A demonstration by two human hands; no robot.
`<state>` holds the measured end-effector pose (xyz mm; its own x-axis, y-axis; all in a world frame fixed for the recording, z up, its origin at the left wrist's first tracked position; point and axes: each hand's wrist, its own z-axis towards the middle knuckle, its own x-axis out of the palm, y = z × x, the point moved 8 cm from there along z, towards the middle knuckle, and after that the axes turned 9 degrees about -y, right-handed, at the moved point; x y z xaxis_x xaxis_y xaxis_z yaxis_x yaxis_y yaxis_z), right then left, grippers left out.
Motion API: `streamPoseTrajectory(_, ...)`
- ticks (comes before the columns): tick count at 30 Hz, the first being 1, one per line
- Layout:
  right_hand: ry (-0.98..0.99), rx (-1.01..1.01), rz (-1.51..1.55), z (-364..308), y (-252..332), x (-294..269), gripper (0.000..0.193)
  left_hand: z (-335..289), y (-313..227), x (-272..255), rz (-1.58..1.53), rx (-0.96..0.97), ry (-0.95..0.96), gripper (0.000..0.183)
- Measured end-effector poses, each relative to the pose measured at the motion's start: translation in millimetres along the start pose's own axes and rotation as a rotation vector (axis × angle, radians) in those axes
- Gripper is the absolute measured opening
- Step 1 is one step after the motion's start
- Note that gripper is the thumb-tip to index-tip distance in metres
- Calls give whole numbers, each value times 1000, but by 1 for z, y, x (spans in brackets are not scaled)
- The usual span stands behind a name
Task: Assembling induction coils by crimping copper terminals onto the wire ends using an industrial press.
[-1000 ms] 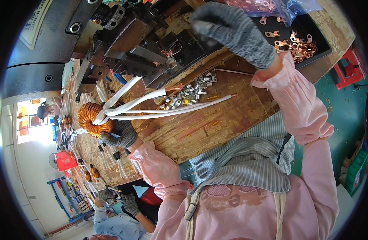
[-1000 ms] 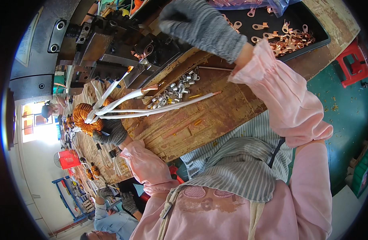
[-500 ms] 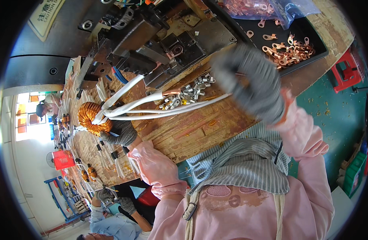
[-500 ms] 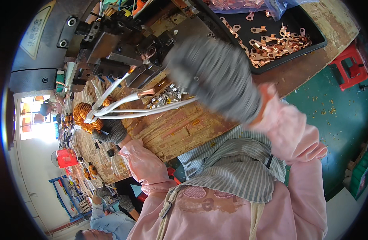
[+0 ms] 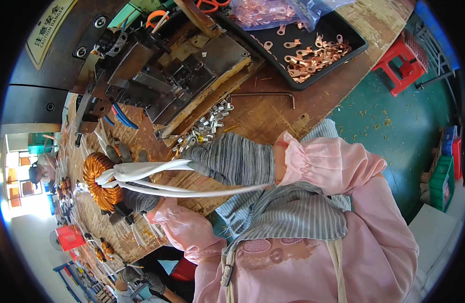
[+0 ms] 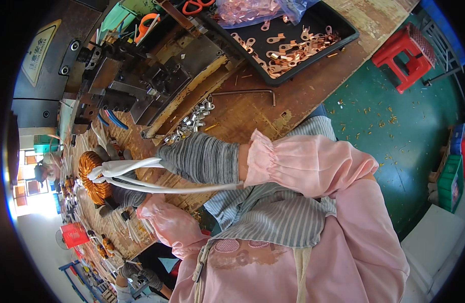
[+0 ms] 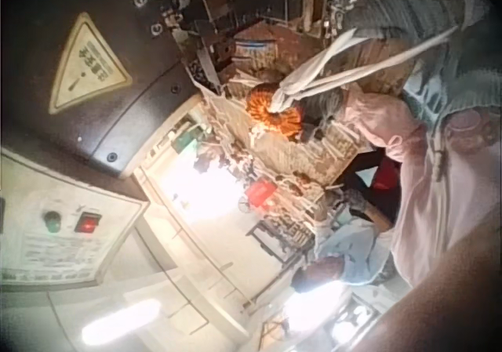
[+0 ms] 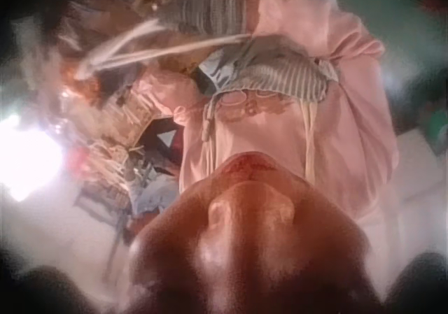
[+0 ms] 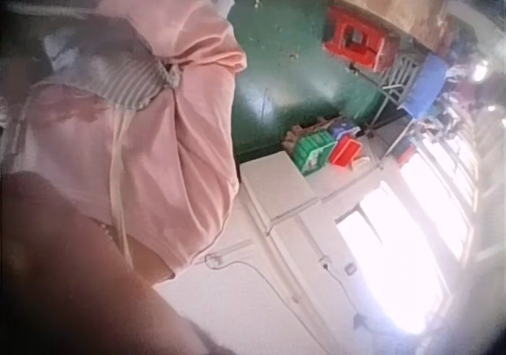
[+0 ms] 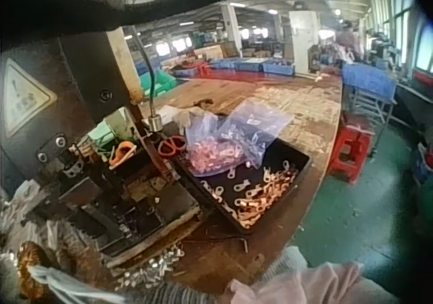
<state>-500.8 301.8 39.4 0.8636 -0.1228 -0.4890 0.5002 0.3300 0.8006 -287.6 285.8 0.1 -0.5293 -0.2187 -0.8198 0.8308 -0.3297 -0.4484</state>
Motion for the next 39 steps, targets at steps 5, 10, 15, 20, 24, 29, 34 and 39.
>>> streamPoseTrajectory(5,-317,-29,162,-1,-7,-45,23,-11,-21,2,95,58,80,66)
streamPoseTrajectory(10,-371,-338,-606,12,10,-76,27,67,-3,12,-1830,-289,-72,67)
streamPoseTrajectory(15,-452,-162,-632,-10,-51,-155,23,124,-42,50,-2752,-449,330,68)
streamPoseTrajectory(20,-149,161,-1131,-43,-176,-237,27,143,-39,67,-2838,-492,662,71)
streamPoseTrajectory(24,1,436,-1118,5,-186,-215,36,135,-15,30,-2364,-268,222,75)
streamPoseTrajectory(29,95,532,-1299,-4,-188,-210,33,138,21,37,-1985,-185,-17,85)
streamPoseTrajectory(34,-382,206,-857,3,-122,-203,19,139,16,27,-2133,-87,119,88)
streamPoseTrajectory(39,-470,87,-290,-15,-55,-145,18,142,27,37,-1971,-168,-113,89)
